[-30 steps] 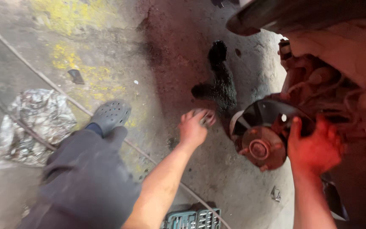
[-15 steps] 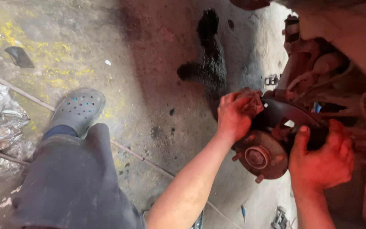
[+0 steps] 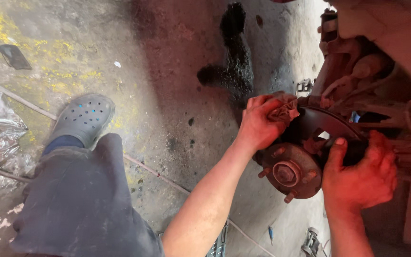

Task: The person kneels beside a raised vehicle and cleans brake components by hand. They handle the brake disc and caliper bracket, wipe the disc and hub surfaces with a rag, and rub down the rusty hub and surrounding parts, repositioning the rag as it becomes soiled.

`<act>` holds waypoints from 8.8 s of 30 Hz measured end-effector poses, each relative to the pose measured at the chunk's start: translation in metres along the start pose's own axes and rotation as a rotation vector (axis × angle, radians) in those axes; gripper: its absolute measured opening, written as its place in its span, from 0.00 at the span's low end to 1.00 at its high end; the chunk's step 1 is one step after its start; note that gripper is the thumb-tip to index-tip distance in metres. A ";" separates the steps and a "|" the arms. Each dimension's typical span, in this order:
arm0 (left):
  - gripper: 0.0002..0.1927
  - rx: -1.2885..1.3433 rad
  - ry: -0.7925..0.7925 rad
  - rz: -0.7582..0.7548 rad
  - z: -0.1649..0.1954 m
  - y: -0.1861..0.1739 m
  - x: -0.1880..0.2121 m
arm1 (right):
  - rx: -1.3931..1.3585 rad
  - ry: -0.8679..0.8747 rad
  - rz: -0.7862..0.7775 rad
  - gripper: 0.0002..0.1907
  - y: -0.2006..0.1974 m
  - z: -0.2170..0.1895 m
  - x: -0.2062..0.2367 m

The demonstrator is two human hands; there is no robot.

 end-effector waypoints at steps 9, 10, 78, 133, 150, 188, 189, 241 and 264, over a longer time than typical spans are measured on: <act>0.18 -0.136 0.055 -0.122 0.010 -0.001 -0.022 | 0.056 0.045 -0.009 0.21 0.005 0.002 0.001; 0.17 -0.109 0.040 -0.129 0.008 0.002 -0.024 | 0.047 0.051 -0.009 0.21 0.005 0.002 0.002; 0.11 0.354 -0.462 0.038 -0.064 -0.016 0.049 | 0.081 -0.051 0.071 0.21 0.022 0.026 0.022; 0.10 0.213 -0.527 0.079 -0.080 0.016 0.115 | 0.095 -0.018 0.092 0.21 0.025 0.025 0.018; 0.15 -0.174 0.328 -0.062 0.021 -0.017 -0.019 | 0.057 0.132 0.087 0.23 0.021 0.009 0.010; 0.11 -0.428 1.143 -0.998 0.212 -0.069 0.245 | -2.647 1.602 -0.479 0.28 0.045 -0.202 0.338; 0.10 -0.387 1.108 -0.920 0.201 -0.072 0.255 | -2.918 1.459 -0.461 0.30 0.027 -0.197 0.326; 0.15 -0.589 0.571 -1.267 0.162 -0.066 0.238 | 0.522 -0.526 -0.529 0.35 -0.060 0.003 0.000; 0.17 -0.622 0.530 -1.326 0.172 -0.084 0.224 | 0.644 -0.517 -0.598 0.36 -0.064 -0.006 -0.001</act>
Point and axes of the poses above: each hand's wrist, its own x-axis away from the middle knuckle, its own y-axis out of the palm, z = x × y, the point moved 2 cm from there along -x, towards the middle knuckle, and after that the axes turned 7 degrees about y, right-handed, at the moved point
